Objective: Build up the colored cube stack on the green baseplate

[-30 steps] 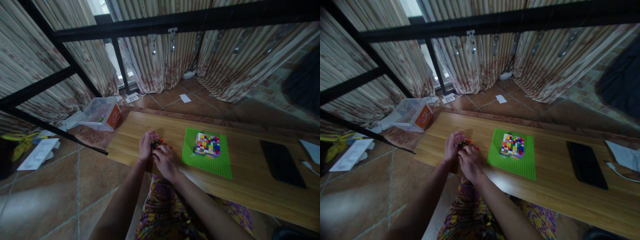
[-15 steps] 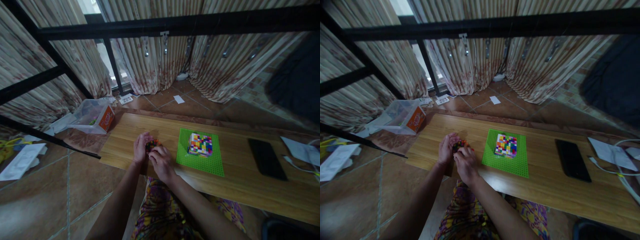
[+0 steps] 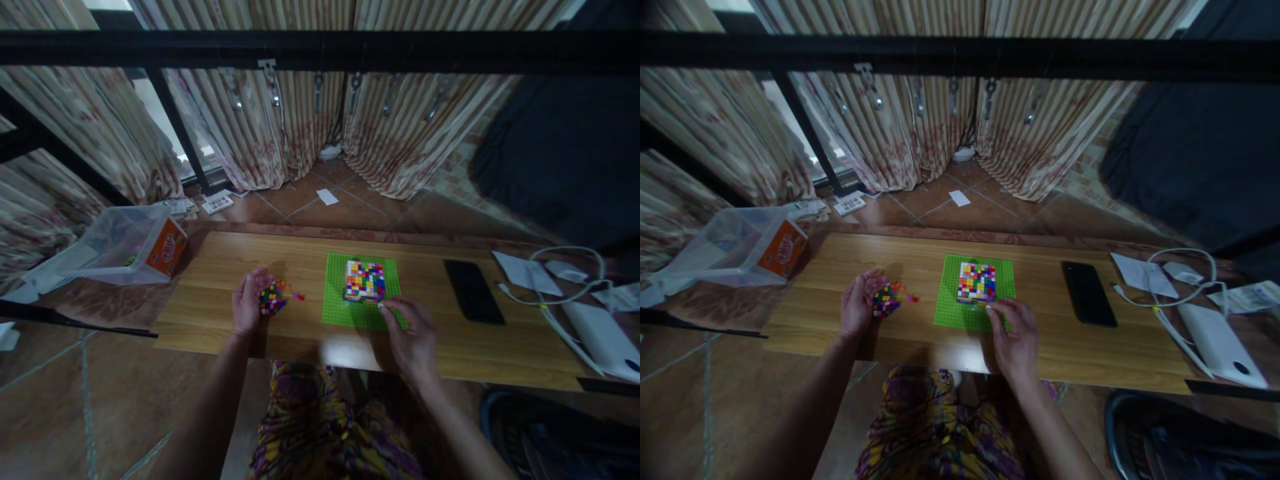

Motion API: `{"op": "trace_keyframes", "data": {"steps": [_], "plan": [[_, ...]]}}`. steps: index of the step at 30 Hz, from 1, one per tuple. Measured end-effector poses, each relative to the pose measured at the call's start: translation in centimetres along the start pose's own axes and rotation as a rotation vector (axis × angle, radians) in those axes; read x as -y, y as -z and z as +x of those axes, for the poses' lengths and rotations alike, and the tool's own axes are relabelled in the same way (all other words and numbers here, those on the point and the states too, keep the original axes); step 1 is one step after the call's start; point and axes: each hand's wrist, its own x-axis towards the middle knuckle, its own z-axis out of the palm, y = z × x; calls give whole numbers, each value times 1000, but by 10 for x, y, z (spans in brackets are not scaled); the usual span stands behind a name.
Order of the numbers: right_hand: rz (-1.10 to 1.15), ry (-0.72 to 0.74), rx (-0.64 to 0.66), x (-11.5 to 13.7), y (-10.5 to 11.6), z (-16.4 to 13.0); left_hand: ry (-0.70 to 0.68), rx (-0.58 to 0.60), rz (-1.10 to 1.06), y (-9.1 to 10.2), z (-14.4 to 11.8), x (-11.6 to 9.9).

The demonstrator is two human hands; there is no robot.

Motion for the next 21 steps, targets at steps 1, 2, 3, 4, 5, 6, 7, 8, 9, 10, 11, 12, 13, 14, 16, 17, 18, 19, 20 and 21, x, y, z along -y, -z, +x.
{"op": "trace_keyframes", "data": {"steps": [1,2,3,4,5,6,7,8,9,10,11,12,13,14,16,17,18,19,20,21], "plan": [[-17,-1,-16,-5,2,4,3,-2,0,0,0,1],[-29,3,-20,-9,2,8,6,-5,7,0,1,1],[-35,10,-19,-12,1,12,8,-4,21,1,1,1],[-36,15,-14,-14,0,14,5,-5,38,1,1,2],[-32,19,-8,-16,-2,17,-1,-5,57,1,1,2],[-27,21,-3,-17,-4,18,-6,-7,74,1,1,1],[-20,22,0,-18,-6,19,-8,-7,88,1,1,1],[-13,21,1,-19,-8,19,-7,-7,97,2,1,1],[-6,20,4,-20,-9,19,-5,-7,102,2,1,2],[2,18,8,-21,-11,19,0,-3,105,2,2,2],[11,14,10,-23,-12,19,3,2,106,2,2,2],[22,7,10,-23,-12,19,4,7,105,3,2,3],[35,-4,7,-24,-13,19,0,8,106,3,2,4],[49,-18,3,-24,-13,20,-7,7,107,3,3,4],[77,-48,-6,-24,-14,21,-22,5,106,3,3,5],[87,-57,-7,-24,-14,21,-28,4,105,3,2,5],[92,-59,-6,-23,-14,21,-29,5,104,2,2,4],[92,-53,-5,-23,-15,22,-27,3,104,2,2,4],[88,-39,-3,-23,-15,21,-25,1,105,1,1,3],[81,-20,-2,-24,-15,21,-23,-3,106,1,1,2]]}}
